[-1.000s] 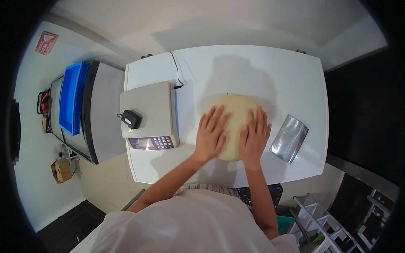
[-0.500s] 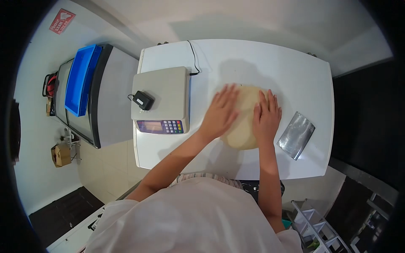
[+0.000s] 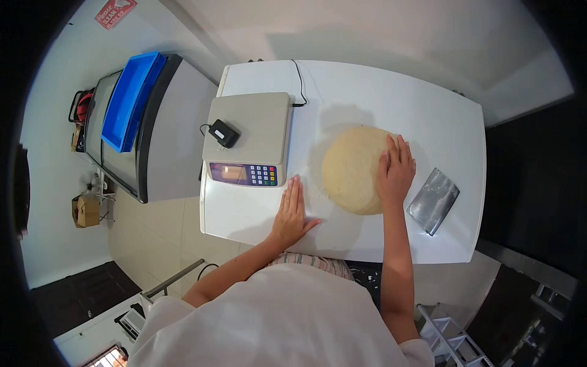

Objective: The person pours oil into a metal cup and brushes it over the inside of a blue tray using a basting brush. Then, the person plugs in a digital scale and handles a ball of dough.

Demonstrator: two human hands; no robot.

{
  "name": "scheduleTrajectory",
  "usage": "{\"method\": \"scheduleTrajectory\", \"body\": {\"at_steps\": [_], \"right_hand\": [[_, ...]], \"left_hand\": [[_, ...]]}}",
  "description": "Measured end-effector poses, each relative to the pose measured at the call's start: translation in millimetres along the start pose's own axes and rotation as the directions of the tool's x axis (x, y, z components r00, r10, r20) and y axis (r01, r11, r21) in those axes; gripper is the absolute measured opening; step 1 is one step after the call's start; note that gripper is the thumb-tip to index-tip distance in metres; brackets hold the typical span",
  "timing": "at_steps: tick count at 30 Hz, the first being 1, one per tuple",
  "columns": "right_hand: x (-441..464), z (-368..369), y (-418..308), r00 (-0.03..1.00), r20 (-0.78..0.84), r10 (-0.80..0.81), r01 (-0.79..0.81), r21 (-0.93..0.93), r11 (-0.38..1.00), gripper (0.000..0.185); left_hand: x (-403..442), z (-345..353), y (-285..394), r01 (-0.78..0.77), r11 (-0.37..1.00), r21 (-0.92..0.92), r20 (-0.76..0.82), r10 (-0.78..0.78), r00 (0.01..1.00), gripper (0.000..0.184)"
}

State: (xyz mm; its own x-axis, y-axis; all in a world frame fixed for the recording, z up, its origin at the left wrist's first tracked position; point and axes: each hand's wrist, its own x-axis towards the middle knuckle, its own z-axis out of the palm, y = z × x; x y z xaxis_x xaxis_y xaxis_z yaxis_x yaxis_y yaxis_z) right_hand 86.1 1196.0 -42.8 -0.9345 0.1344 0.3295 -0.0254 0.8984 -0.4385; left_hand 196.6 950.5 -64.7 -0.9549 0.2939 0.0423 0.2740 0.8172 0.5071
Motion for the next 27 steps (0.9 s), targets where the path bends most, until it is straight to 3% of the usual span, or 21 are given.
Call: {"method": "scheduleTrajectory", "body": {"at_steps": [3,8,12,15,20,24,27], "right_hand": [[-2.1,-3.2,-1.6,1.0,0.01,0.0,0.0,-0.037,0.999,0.036],[-3.0,-4.6,-2.9,1.0,-0.01,0.012,-0.012,-0.016,1.0,0.035],[-4.9,-2.6,-1.2,1.0,-0.022,0.013,-0.013,-0.023,1.0,0.035],[-4.9,1.5,4.2,0.998,-0.033,0.045,-0.043,0.064,0.997,0.036],[-5.8,2.0,4.8,0.997,-0.05,0.056,-0.056,0.017,0.998,0.036],[-7.1,-0.2,2.2,0.995,-0.083,0.047,-0.046,0.02,0.999,0.034],[-8.1,0.1,2.7,0.994,-0.094,0.047,-0.044,0.034,0.998,0.035]], "left_hand": [[14.5,9.6,-1.3,-0.037,0.998,-0.056,-0.096,0.032,0.995,0.086],[21.4,17.4,0.6,-0.085,0.996,-0.029,0.014,0.085,0.996,0.078],[18.2,27.0,0.7,-0.198,0.979,-0.052,-0.023,0.197,0.98,0.058],[17.2,31.3,-1.8,-0.306,0.919,-0.249,-0.144,0.277,0.95,0.037],[17.5,22.2,-7.4,-0.33,0.889,-0.317,-0.054,0.33,0.942,0.024],[23.1,14.2,-3.3,-0.336,0.9,-0.28,-0.118,0.315,0.942,0.018],[27.4,3.5,2.9,-0.204,0.912,-0.357,-0.28,0.104,0.954,0.015]]}}
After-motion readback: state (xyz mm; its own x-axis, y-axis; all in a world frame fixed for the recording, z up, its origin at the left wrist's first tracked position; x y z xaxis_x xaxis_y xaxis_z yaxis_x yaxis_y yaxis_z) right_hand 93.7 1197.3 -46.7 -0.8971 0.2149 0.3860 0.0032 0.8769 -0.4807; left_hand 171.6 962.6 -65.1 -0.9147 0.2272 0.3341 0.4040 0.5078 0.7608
